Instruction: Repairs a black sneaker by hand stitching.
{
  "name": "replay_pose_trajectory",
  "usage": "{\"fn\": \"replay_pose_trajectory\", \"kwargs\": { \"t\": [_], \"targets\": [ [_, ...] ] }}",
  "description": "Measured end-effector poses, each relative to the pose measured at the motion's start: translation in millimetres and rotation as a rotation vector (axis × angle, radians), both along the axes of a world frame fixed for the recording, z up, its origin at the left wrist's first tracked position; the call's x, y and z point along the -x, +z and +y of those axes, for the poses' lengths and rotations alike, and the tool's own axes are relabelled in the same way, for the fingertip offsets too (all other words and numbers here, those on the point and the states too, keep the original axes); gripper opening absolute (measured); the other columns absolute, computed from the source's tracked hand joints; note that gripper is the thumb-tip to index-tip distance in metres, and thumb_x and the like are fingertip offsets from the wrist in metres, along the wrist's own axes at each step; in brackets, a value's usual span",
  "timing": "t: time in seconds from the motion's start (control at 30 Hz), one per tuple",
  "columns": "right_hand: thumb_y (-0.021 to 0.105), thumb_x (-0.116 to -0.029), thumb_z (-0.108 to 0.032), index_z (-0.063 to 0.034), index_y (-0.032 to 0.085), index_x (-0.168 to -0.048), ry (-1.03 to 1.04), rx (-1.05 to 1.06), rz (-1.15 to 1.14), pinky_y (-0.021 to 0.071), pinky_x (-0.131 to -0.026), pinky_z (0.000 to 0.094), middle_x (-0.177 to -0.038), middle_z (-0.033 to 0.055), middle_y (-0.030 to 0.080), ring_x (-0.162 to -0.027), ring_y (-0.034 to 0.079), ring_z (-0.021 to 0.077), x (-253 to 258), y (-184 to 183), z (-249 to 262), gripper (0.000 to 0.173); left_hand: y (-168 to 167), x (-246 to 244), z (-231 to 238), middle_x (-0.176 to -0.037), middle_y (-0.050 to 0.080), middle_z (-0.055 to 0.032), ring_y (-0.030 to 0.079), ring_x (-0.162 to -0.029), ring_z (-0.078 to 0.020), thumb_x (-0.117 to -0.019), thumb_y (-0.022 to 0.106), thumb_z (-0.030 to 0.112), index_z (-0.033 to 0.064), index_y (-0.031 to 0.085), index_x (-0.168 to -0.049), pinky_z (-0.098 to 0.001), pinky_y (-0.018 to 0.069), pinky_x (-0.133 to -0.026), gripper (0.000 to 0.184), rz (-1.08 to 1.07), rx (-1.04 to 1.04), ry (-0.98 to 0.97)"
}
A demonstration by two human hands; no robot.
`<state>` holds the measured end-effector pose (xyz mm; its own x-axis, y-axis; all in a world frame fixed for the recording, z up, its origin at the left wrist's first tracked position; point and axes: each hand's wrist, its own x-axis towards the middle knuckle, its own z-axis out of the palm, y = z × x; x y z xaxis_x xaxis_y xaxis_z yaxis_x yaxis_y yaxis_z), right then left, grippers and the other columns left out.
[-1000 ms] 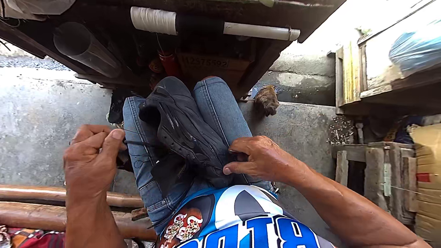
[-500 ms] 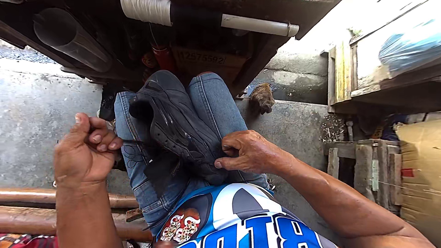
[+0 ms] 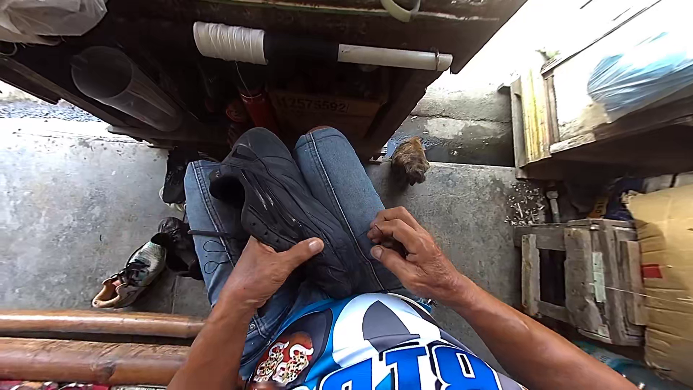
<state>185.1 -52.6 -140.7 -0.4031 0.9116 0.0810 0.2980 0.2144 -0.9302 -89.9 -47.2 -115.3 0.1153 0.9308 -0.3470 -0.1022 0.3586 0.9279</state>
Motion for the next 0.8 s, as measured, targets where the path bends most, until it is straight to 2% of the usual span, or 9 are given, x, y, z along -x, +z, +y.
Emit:
{"fn": "replay_pose_trajectory", "kwargs": {
  "t": [0.07, 0.13, 0.2, 0.27, 0.37, 0.63, 0.8],
  "targets": [
    [0.059, -0.1046, -0.017, -0.0033, 0.068, -0.125, 0.035, -0.047, -0.033, 0.0553, -0.075, 0.0212, -0.109, 0.0078, 0.063, -0.089, 0.062, 0.0076, -3, 8, 1, 0.026, -1, 0, 2, -0.102, 0.075, -0.0080, 0.074, -0.097, -0.0162, -0.0812, 0.082, 0.000, 0.0015, 0.064, -0.117, -0.0330, 0.0617, -0.092, 0.040, 0.008, 0.010, -0.013],
    [0.057, -0.1068, -0.024, -0.0086, 0.065, -0.136, 0.111, -0.068, -0.121, 0.0535, -0.073, 0.0219, -0.096, 0.0048, 0.066, -0.081, 0.061, 0.0067, -4, 18, 5, 0.034, -2, 2, 1, -0.103, 0.075, -0.0081, 0.073, -0.098, -0.0160, -0.0831, 0.080, 0.000, 0.0009, 0.063, -0.118, -0.0327, 0.0613, -0.092, 0.039, 0.007, 0.019, -0.014],
    [0.057, -0.1068, -0.029, -0.0118, 0.062, -0.142, 0.185, -0.063, -0.179, 0.0525, -0.068, 0.0236, -0.091, 0.0032, 0.066, -0.075, 0.060, 0.0071, -3, 23, 7, 0.039, -3, 3, 0, -0.104, 0.075, -0.0083, 0.073, -0.099, -0.0160, -0.0842, 0.079, 0.001, 0.0006, 0.063, -0.118, -0.0326, 0.0611, -0.093, 0.038, -0.003, 0.043, -0.011],
    [0.058, -0.1063, -0.031, -0.0094, 0.065, -0.136, 0.231, -0.055, -0.183, 0.0525, -0.069, 0.0235, -0.092, 0.0039, 0.067, -0.076, 0.060, 0.0073, -1, 23, 9, 0.037, -3, 6, -1, -0.103, 0.075, -0.0080, 0.073, -0.099, -0.0151, -0.0858, 0.078, 0.001, 0.0008, 0.064, -0.117, -0.0321, 0.0607, -0.093, 0.034, -0.020, 0.075, -0.016],
    [0.056, -0.1072, -0.029, -0.0068, 0.071, -0.127, 0.270, -0.069, -0.183, 0.0545, -0.076, 0.0239, -0.097, 0.0063, 0.070, -0.085, 0.065, 0.0087, 3, 23, 12, 0.033, -2, 7, -1, -0.102, 0.075, -0.0071, 0.073, -0.098, -0.0139, -0.0873, 0.076, 0.001, 0.0015, 0.065, -0.115, -0.0311, 0.0604, -0.093, 0.030, -0.026, 0.100, -0.025],
    [0.051, -0.1085, -0.027, -0.0089, 0.073, -0.125, 0.307, -0.099, -0.241, 0.0543, -0.076, 0.0280, -0.095, 0.0067, 0.071, -0.085, 0.066, 0.0121, 4, 20, 17, 0.033, -1, 6, 0, -0.101, 0.076, -0.0056, 0.073, -0.098, -0.0127, -0.0891, 0.073, 0.000, 0.0027, 0.066, -0.113, -0.0300, 0.0604, -0.092, 0.025, -0.026, 0.114, -0.036],
    [0.051, -0.1078, -0.026, -0.0096, 0.074, -0.123, 0.329, -0.123, -0.297, 0.0534, -0.070, 0.0292, -0.091, 0.0052, 0.070, -0.081, 0.066, 0.0125, 5, 25, 22, 0.032, -2, 6, 2, -0.101, 0.075, -0.0045, 0.072, -0.098, -0.0117, -0.0904, 0.073, 0.002, 0.0042, 0.067, -0.112, -0.0291, 0.0595, -0.093, 0.022, -0.018, 0.123, -0.068]
  ]
}}
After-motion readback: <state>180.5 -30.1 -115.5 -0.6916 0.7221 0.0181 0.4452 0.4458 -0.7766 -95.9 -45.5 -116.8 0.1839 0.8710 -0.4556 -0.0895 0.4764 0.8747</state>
